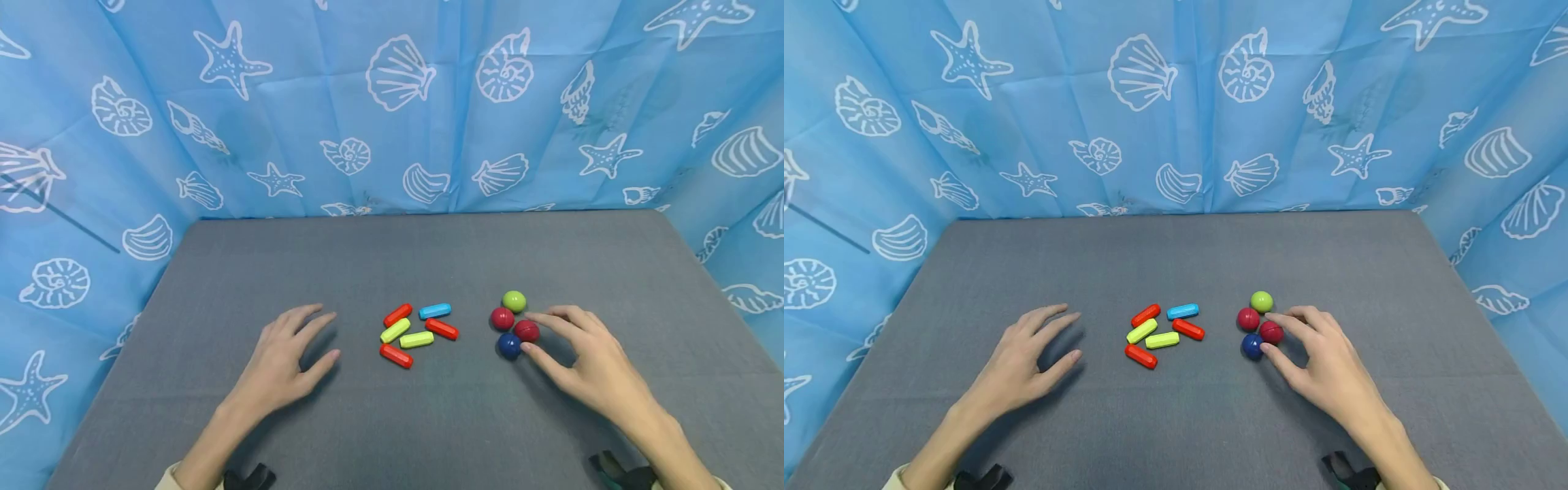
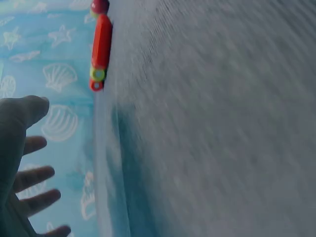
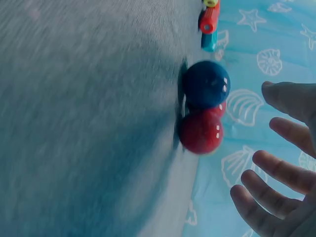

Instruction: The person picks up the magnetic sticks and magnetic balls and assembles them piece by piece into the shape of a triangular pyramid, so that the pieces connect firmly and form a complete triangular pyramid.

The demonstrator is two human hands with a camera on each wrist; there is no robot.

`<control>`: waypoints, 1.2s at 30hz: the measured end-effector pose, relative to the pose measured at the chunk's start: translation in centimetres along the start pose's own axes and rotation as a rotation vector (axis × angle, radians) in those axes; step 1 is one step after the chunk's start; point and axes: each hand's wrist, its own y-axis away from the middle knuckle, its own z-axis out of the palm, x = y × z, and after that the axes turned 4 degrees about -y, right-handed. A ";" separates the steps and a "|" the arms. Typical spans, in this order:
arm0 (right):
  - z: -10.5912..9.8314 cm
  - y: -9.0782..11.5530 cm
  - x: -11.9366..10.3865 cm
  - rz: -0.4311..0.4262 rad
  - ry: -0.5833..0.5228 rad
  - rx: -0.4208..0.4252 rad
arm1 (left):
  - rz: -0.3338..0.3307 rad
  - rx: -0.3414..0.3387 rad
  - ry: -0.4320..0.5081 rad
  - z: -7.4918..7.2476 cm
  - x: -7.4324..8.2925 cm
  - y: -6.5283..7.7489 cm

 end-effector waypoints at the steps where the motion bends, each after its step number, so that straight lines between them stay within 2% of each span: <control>1: 0.2 -0.1 -0.1 -0.006 -0.002 -0.004 | 0.019 0.001 0.015 0.0 0.3 -0.2; 7: 0.8 -0.5 -1.0 -0.013 -0.014 -0.060 | 0.134 -0.031 0.074 0.5 2.2 -1.6; 13: 1.4 -0.6 -1.5 0.008 -0.021 -0.122 | 0.224 -0.081 0.114 1.5 3.9 -3.0; 19: 1.8 -0.7 -1.8 0.043 -0.019 -0.181 | 0.313 -0.099 0.144 2.3 5.2 -4.1; 31: 2.2 -0.6 -1.9 0.039 -0.006 -0.234 | 0.359 -0.153 0.087 3.0 6.0 -4.7; 36: 2.4 -0.5 -1.9 0.003 -0.003 -0.230 | 0.367 -0.158 0.055 3.1 6.2 -4.6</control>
